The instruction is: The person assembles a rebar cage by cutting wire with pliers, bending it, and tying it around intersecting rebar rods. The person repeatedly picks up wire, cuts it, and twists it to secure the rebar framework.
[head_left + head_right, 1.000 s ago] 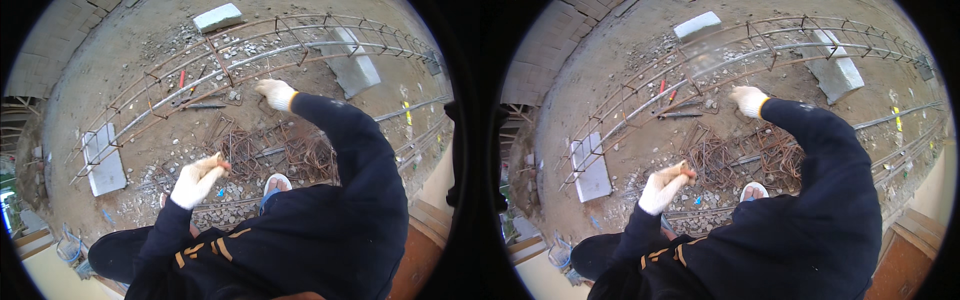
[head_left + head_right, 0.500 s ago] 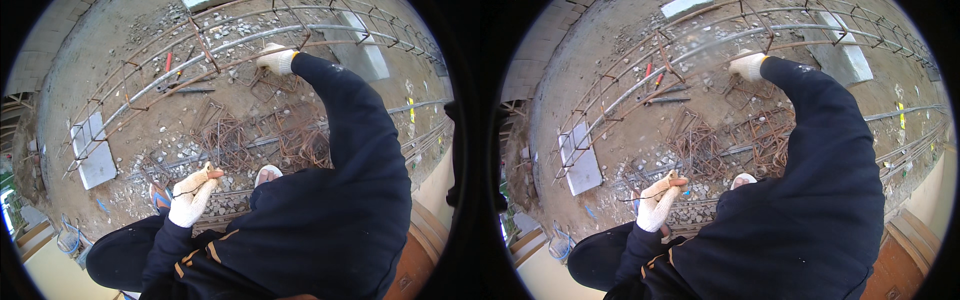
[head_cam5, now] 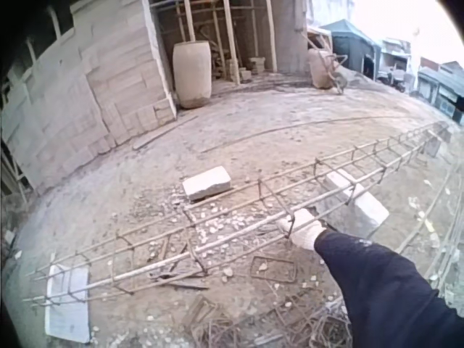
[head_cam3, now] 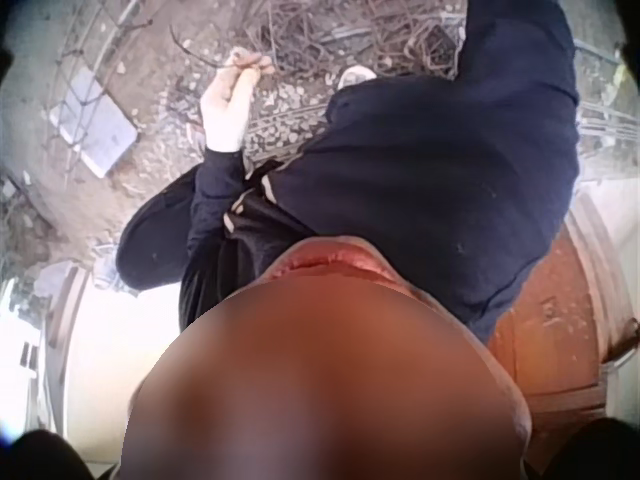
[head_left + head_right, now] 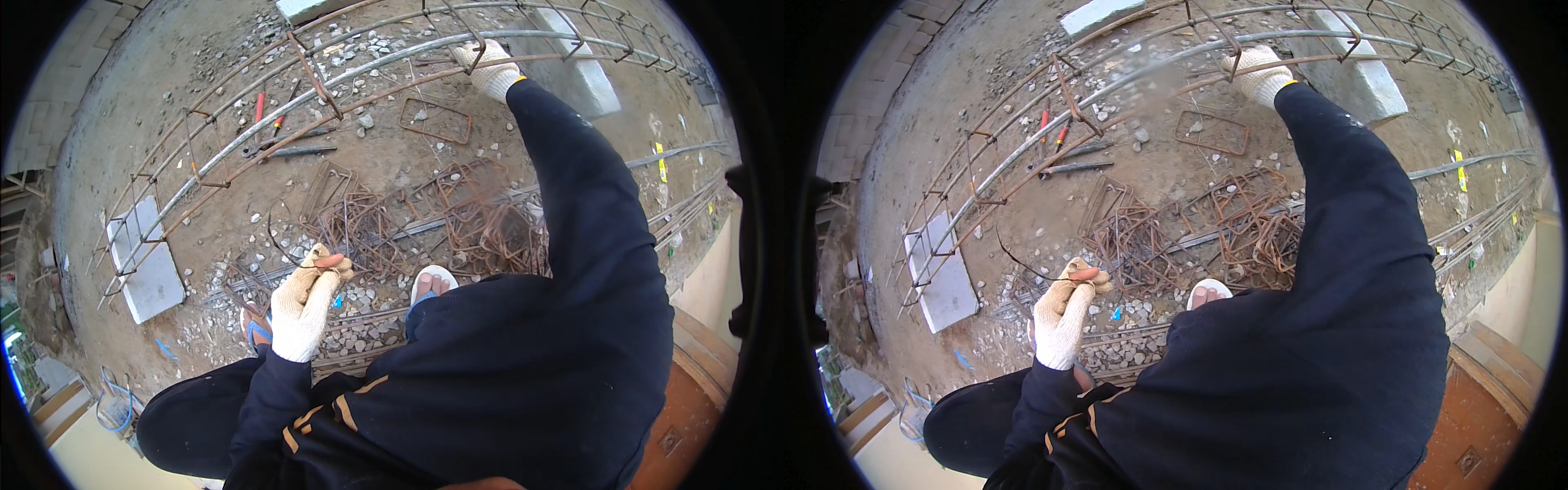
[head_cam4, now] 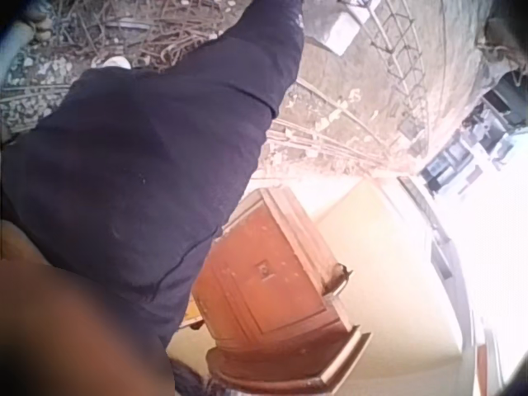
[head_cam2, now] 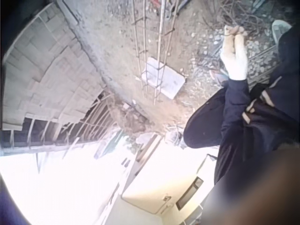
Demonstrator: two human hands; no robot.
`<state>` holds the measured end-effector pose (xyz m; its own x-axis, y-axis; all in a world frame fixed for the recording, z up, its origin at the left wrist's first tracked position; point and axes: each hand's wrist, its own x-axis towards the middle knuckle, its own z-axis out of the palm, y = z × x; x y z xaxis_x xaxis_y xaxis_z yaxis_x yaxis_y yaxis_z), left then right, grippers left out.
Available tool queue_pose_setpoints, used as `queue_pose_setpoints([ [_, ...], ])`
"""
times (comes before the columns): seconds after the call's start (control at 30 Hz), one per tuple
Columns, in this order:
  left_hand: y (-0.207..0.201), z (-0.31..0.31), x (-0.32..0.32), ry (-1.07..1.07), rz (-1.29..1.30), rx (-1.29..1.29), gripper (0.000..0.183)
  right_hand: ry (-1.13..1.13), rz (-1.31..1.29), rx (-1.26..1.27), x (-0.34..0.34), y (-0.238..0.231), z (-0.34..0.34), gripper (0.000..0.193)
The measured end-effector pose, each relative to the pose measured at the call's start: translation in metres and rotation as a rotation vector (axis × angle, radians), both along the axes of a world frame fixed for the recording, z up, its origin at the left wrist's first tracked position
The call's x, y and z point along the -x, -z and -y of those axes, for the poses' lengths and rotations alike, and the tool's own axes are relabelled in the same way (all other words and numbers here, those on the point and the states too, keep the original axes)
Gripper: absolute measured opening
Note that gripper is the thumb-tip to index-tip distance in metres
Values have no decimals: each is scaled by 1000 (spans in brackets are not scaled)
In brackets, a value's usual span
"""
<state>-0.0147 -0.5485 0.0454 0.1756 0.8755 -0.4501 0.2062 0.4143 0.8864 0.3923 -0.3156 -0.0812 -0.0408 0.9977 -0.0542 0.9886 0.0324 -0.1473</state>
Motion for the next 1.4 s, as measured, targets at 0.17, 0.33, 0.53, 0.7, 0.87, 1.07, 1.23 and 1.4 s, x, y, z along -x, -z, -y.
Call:
queue_pose_setpoints([
  [0.17, 8, 0, -14, -9, 28, -5, 21, 12, 5, 332, 29, 55, 31, 32],
  [0.33, 24, -8, -32, 19, -83, -216, 22, 59, 36, 303, 33, 76, 30, 28],
  [0.53, 37, -16, -48, 58, 72, -124, 32, 62, 78, 366, 17, 61, 49, 28],
  [0.7, 40, -11, -50, 56, 132, -96, 34, 271, -91, 303, 23, 69, 68, 31],
  [0.87, 43, -12, -45, 45, 138, -143, 33, 213, 27, 364, 30, 71, 53, 30],
  [1.07, 43, -11, -46, 56, 89, -99, 28, 129, 42, 361, 24, 69, 52, 31],
  [1.23, 40, -8, -47, 53, 125, -120, 33, 213, -121, 133, 29, 74, 43, 28],
  [1.4, 40, -11, -44, 66, 88, -111, 32, 170, -27, 311, 48, 83, 31, 32],
])
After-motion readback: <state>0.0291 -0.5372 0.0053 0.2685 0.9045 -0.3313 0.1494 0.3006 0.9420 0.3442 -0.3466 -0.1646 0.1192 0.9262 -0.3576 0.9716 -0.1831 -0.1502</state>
